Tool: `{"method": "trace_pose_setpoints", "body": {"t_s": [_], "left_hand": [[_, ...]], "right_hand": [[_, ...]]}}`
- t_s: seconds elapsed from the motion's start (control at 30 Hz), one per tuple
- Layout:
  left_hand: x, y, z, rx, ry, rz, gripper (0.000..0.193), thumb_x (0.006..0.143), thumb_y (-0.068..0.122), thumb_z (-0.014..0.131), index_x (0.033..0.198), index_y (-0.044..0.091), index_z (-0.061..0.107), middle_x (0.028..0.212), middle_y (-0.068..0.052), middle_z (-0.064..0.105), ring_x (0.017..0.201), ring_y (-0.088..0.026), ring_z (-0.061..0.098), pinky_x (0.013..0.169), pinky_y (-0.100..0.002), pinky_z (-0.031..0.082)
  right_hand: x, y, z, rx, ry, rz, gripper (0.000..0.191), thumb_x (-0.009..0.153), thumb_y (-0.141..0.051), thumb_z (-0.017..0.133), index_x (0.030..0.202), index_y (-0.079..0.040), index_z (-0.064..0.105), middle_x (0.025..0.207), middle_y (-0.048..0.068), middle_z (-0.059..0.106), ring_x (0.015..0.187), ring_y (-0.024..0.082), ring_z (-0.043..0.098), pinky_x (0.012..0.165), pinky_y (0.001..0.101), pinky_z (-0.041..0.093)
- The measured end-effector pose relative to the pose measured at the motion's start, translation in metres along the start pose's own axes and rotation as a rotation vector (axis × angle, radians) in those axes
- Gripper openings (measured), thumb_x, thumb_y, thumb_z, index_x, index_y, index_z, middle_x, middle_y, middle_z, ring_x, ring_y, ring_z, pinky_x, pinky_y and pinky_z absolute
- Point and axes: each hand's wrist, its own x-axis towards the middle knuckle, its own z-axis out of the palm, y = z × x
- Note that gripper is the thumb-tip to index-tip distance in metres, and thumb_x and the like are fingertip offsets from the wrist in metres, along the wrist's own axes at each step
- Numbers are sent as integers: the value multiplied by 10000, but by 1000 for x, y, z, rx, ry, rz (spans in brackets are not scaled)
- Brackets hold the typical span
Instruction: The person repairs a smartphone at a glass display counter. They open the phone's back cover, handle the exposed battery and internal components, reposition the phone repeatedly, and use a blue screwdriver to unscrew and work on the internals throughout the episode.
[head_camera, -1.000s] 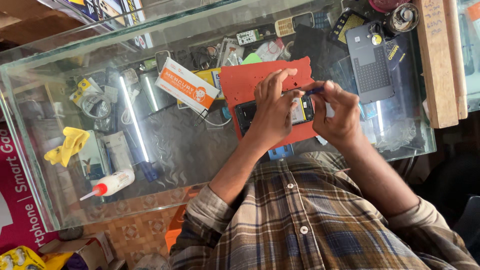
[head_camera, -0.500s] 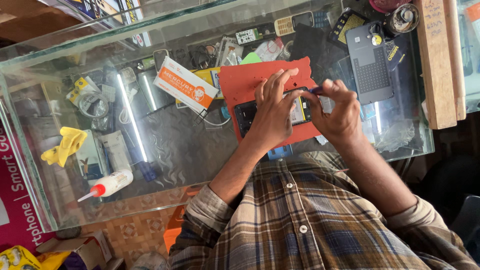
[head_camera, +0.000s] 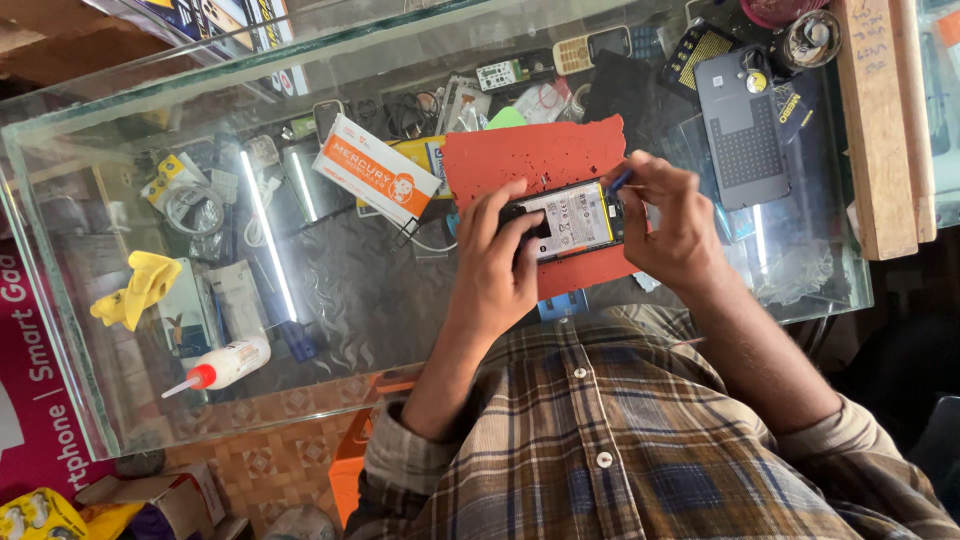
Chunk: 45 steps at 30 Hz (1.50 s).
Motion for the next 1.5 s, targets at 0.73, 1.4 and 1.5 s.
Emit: {"method": "trace_pose_setpoints", "body": {"t_s": [0.73, 1.4, 1.5], "left_hand": [[45, 10, 83, 319, -241, 229, 132, 811, 5, 673, 937, 41, 656, 977, -80, 626, 1042, -259, 604, 955, -390, 515], [4, 8, 26, -443, 121, -141, 148, 852, -76, 748, 945, -19, 648, 889, -65, 711, 803, -98, 686, 748, -266, 590], [-20, 9, 25, -467, 144, -265, 150, 886, -50, 788, 956, -13, 660, 965, -77, 752, 879, -100, 746, 792, -254, 633]], "right_hand": [[-34, 4, -34, 140, 174, 109, 617, 1072, 220, 570, 1460, -108, 219, 1187, 268, 611, 1078, 293, 719, 905, 348, 621], [-33, -30, -34, 183, 186, 40, 619, 1062, 180, 524, 1444, -134, 151, 1158, 260, 650, 943, 283, 764, 727, 304, 650], [-39, -38, -27, 115, 170, -51, 637, 995, 191, 539, 1412, -81, 143, 1117, 280, 632, 986, 322, 758, 811, 386, 682]]}}
